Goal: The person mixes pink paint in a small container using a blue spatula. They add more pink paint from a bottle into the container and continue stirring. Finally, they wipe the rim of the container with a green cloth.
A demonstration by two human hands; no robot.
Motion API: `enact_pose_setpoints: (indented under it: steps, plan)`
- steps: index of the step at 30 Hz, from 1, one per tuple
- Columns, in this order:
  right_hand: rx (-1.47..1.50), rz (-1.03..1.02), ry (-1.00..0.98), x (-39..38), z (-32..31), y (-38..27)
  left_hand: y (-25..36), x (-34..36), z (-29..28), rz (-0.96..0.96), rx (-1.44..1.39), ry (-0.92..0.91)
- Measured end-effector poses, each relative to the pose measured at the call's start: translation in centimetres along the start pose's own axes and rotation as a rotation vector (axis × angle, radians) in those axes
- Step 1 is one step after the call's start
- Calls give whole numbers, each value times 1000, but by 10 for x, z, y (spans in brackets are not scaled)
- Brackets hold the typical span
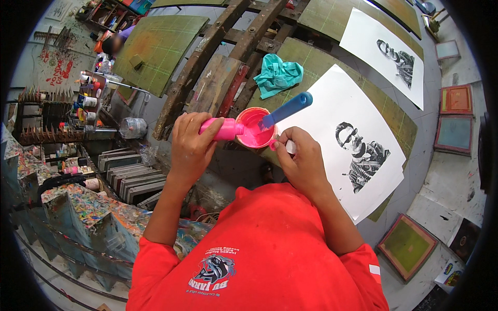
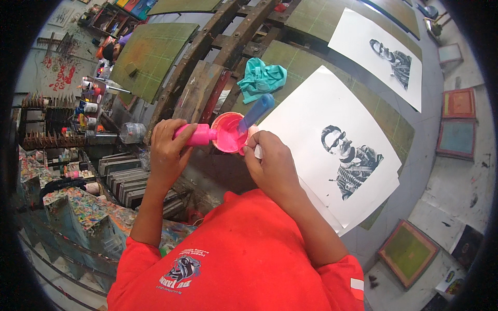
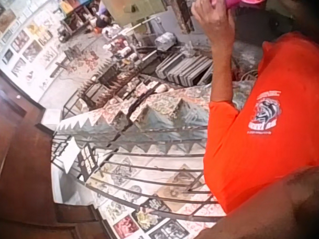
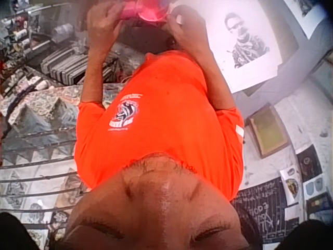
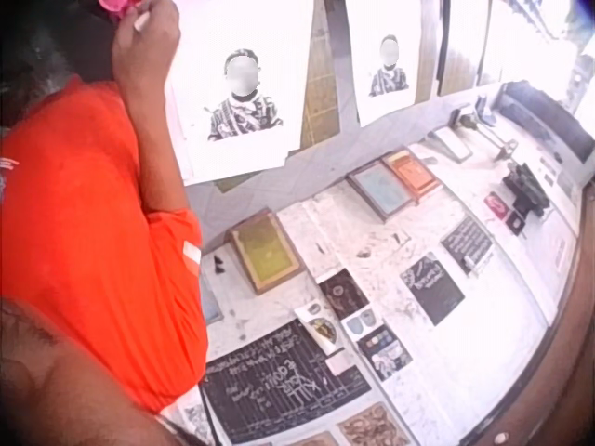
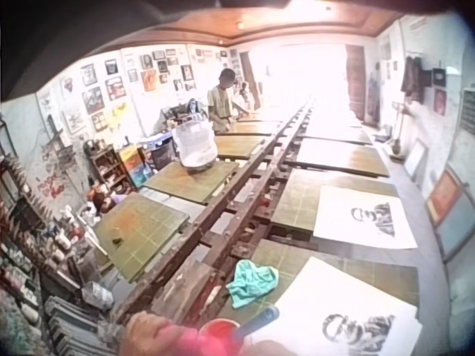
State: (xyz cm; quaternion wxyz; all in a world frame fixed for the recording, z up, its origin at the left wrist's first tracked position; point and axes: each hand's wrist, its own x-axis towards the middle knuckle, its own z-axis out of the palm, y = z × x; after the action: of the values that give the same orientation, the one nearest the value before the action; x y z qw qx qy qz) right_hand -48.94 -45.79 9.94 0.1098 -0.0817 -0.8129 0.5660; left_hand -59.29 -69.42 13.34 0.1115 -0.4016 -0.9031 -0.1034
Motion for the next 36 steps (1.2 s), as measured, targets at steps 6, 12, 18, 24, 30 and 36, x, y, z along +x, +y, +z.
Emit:
enact_pose_setpoints:
  steps: [6, 12, 18, 24, 30, 36]
  plan:
    - [-21, -21, 6, 1, 0, 0, -1, 3, -2, 40, 10, -3]
    - [-15, 20, -27, 2, -2, -3, 0, 8, -2, 82, 35, 12]
    - [-39, -11, -5, 2, -2, -3, -5, 5, 1, 58, 9, -1]
    - [-36, -19, 7, 3, 0, -2, -6, 3, 0, 11, -32, 14]
    - [-37, 46, -34, 4, -2, -10, -9, 0, 7, -38, -120, 54]
    - [2, 169, -59, 4, -4, -15, -8, -7, 16, -162, -307, 61]
